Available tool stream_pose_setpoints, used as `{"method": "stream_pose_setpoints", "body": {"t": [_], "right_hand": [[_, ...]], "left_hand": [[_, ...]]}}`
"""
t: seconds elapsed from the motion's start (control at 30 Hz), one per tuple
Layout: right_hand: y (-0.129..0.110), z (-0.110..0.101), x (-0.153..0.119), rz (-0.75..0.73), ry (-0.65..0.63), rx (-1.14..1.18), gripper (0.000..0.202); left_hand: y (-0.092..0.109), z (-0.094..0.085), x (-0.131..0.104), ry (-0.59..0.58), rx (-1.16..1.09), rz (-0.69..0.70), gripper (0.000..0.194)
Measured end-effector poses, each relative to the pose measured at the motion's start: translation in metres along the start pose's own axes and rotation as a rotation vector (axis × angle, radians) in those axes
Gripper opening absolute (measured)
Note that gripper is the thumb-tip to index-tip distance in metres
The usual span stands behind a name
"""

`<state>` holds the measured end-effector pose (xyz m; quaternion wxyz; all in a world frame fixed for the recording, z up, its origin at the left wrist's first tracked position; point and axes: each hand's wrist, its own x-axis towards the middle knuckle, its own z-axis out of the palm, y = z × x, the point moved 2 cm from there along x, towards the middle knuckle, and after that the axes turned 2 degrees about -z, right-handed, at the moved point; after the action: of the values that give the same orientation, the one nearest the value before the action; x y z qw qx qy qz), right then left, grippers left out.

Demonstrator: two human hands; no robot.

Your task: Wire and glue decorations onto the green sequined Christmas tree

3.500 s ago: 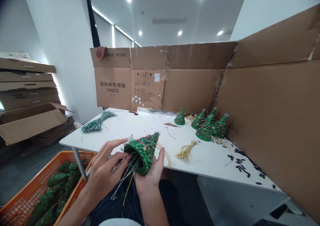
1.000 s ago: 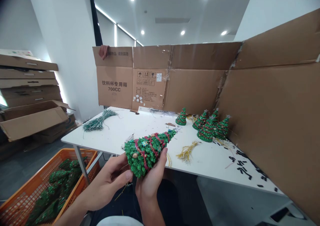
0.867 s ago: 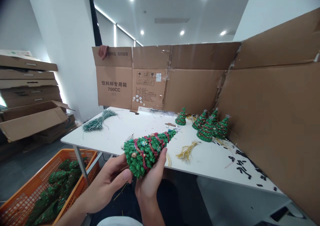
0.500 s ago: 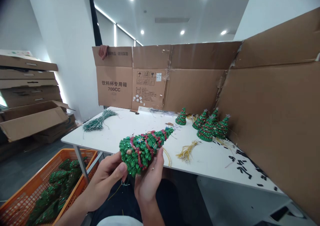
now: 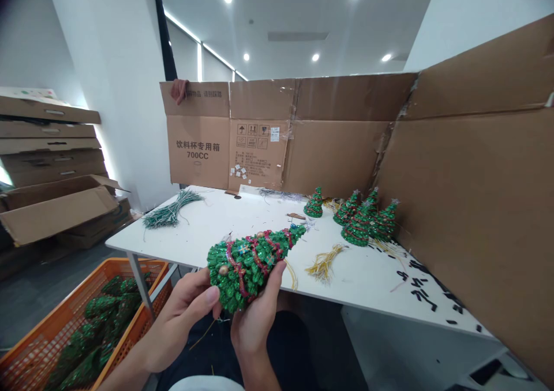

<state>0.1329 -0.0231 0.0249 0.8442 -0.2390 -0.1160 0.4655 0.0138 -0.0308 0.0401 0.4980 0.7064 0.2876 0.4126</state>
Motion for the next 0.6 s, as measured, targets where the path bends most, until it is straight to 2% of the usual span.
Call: {"method": "stream_pose_setpoints", "body": {"t": [0.3, 0.6], "right_hand": [[-0.003, 0.004, 0.000, -0.007, -0.031, -0.028, 0.059], [0.005, 0.001, -0.005, 0.110, -0.056, 0.031, 0.064]], "left_hand": [[0.003, 0.003, 0.001, 0.008, -0.073, 0.029, 0.044], [-0.024, 0.003, -0.010, 0.112, -0.036, -0.120, 0.045]]}}
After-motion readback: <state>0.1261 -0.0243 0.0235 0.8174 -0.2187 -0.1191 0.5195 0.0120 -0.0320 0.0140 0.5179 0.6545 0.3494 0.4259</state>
